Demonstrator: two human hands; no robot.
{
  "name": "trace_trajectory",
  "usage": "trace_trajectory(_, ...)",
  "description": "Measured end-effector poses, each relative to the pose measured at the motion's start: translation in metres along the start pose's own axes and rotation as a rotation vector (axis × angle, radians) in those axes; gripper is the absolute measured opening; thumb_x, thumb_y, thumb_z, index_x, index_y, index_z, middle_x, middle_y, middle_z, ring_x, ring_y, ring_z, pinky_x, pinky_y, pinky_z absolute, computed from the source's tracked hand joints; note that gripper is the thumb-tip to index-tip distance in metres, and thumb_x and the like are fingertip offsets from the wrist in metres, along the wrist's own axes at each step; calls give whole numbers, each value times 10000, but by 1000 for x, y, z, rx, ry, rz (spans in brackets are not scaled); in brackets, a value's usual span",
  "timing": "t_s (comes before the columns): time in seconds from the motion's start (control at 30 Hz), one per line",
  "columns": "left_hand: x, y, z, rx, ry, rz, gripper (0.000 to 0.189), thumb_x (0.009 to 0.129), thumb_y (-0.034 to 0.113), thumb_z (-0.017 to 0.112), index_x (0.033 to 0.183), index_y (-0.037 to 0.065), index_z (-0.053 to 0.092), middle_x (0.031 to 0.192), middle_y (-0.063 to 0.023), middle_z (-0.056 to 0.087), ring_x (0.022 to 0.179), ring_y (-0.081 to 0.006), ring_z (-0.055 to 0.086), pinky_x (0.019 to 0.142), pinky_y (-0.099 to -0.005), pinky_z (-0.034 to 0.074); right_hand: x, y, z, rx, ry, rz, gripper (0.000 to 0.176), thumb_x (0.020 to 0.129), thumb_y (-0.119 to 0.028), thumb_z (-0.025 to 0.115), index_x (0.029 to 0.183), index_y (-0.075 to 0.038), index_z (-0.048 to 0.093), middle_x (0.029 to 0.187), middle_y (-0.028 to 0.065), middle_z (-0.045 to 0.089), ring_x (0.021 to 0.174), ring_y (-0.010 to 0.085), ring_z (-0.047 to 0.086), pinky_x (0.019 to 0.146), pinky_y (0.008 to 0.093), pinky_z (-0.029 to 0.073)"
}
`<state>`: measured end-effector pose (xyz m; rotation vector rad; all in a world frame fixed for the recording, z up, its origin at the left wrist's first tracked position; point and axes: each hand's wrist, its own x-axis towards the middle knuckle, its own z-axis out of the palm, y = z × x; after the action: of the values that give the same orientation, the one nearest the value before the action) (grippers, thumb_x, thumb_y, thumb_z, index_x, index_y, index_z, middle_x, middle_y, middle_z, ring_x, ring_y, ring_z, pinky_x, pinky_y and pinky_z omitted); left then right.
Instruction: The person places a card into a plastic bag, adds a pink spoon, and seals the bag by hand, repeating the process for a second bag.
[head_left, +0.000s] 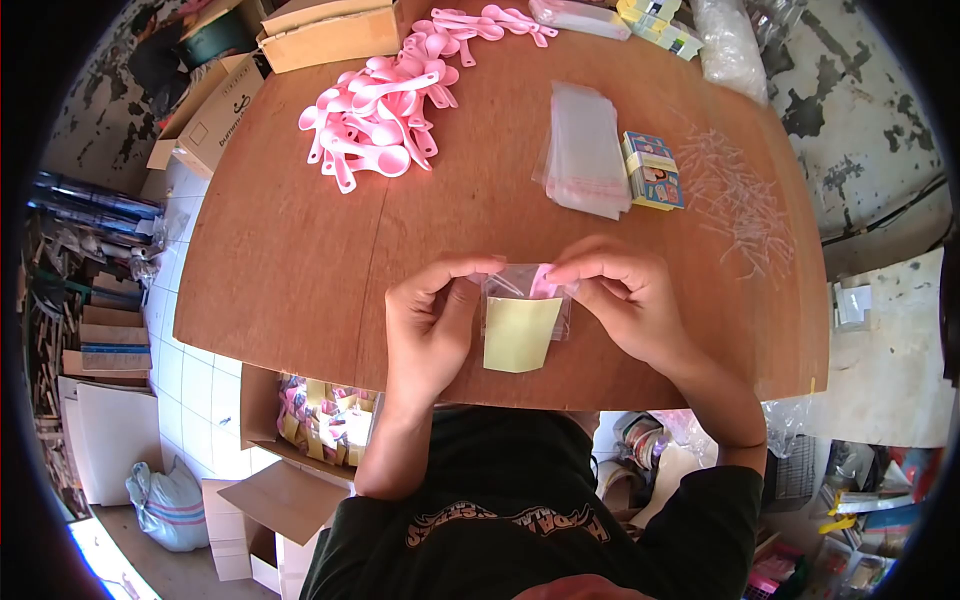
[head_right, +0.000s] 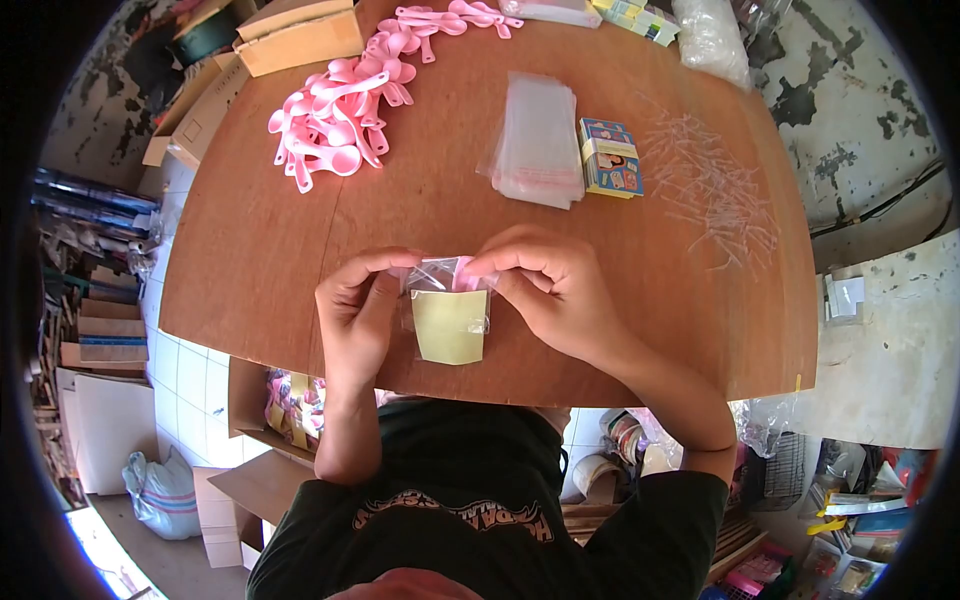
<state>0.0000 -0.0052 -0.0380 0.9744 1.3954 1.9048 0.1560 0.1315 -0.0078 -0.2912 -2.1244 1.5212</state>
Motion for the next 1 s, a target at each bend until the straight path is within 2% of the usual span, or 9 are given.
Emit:
trace_trajectory(0.27, 0, 3, 1, -199, -20, -50, 160, 910, -5, 542, 1026, -65, 634, 934, -100, 676, 863, -120, 628, 765, -235, 491, -1, -4, 3, 95, -1, -55, 127, 845, 72, 573, 956, 52, 632, 985, 123, 597, 862, 161, 628, 721, 267, 528)
trace_trajectory(0.43, 0, 3, 4, -55, 18, -54, 130, 864, -16, 631, 991, -40, 622, 906, -105, 681, 831, -118, 636, 749, -242, 507, 0, -3, 8, 57, 14, -89, 126, 812, 21, 667, 928, 36, 620, 966, 102, 590, 873, 151, 628, 728, 279, 578)
trace_trajectory(0.5, 0, 2, 3, -21, 27, -41, 135, 859, -21, 634, 992, -39, 622, 906, -103, 681, 832, -115, 636, 745, -238, 508, 0, -7, 8, -44, 18, -14, 165, 784, 15, 707, 918, 20, 611, 976, 88, 581, 880, 145, 634, 709, 260, 587)
trace_trajectory(0.63, -1, 2, 3, 63, 74, 21, 133, 850, -27, 642, 981, -39, 625, 906, -96, 678, 832, -115, 637, 746, -239, 511, -1, -4, 9, 13, 21, 45, 194, 773, 33, 711, 932, 8, 603, 989, 79, 572, 886, 143, 640, 692, 249, 587)
trace_trajectory(0.77, -2, 0, 5, 102, 97, 74, 181, 851, -29, 638, 1029, -43, 610, 943, -99, 673, 840, -129, 639, 755, -247, 515, -1, 1, 9, 45, 7, -16, 215, 770, 41, 711, 946, 16, 590, 999, 78, 563, 896, 140, 639, 703, 242, 583)
trace_trajectory(0.83, -2, 10, 8, -142, 36, -7, 259, 855, -21, 637, 1105, -48, 579, 984, -100, 665, 859, -146, 642, 766, -260, 519, -2, 0, 9, 66, 14, -9, 212, 772, 43, 709, 945, 17, 590, 997, 79, 562, 906, 138, 635, 708, 241, 581)
trace_trajectory(0.87, -4, 11, 3, -92, -71, -47, 352, 839, -27, 653, 1172, -51, 543, 1017, -113, 657, 886, -153, 642, 774, -267, 521, -3, 1, 8, 86, 13, -15, 221, 773, 30, 715, 953, 11, 590, 1000, 79, 561, 922, 141, 629, 730, 246, 573)
trace_trajectory(0.93, -7, 5, -8, -63, -158, -111, 335, 821, -5, 685, 1134, -50, 574, 952, -105, 673, 833, -126, 644, 740, -257, 527, -4, 0, 8, 108, 9, -24, 230, 774, 17, 722, 962, 6, 589, 1002, 80, 560, 939, 144, 624, 751, 252, 566)
trace_trajectory(1.0, -13, 0, -9, -47, -218, -147, 351, 785, 20, 735, 1108, -39, 611, 882, -79, 694, 753, -73, 632, 663, -230, 525, -6, -4, 8, 176, -104, -16, 357, 769, -27, 748, 1067, -11, 552, 1015, 85, 561, 972, 148, 612, 797, 276, 549)
